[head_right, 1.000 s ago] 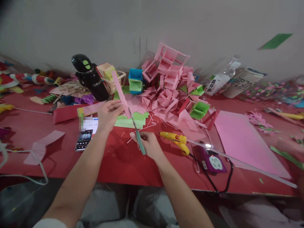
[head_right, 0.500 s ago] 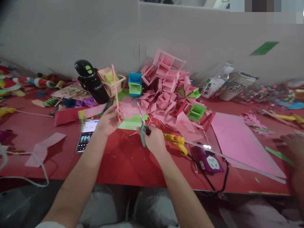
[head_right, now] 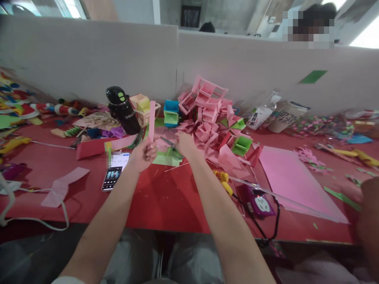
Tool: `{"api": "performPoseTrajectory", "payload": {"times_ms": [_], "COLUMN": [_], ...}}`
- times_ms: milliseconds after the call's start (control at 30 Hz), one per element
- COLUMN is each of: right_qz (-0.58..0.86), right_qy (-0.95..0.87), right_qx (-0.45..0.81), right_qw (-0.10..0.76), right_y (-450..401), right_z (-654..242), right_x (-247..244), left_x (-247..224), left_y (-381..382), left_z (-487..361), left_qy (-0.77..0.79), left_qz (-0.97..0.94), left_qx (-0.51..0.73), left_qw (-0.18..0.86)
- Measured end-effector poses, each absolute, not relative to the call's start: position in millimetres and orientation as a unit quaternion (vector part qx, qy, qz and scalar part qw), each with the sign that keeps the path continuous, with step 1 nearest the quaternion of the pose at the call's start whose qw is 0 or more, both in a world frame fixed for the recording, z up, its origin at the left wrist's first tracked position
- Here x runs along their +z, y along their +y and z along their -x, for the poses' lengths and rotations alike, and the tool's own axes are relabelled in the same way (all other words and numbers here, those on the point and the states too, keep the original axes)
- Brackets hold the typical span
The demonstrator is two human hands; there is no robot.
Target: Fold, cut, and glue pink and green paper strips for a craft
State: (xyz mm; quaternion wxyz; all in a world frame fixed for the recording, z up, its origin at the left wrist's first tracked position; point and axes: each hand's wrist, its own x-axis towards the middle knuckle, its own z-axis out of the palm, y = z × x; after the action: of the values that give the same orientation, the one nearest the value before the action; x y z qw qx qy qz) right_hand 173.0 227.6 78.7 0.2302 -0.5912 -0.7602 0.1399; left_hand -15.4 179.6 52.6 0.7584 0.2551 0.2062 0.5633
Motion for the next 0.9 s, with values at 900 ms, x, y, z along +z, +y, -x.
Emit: {"api": "performPoseTrajectory", "payload": {"times_ms": [900], "right_qz": [0.451], "right_qy": [-0.632], "right_qx": [0.319], "right_qw": [0.543], "right_y": [148.7], "right_z": [-171.0], "right_x": [16.5], "left_x": [33.3], "left_y": [175.4], "left_z": [-3.6], "left_qy": [0.460], "left_qz": [-0.570], "left_qx": [0.522], "left_qw": [0.438]}}
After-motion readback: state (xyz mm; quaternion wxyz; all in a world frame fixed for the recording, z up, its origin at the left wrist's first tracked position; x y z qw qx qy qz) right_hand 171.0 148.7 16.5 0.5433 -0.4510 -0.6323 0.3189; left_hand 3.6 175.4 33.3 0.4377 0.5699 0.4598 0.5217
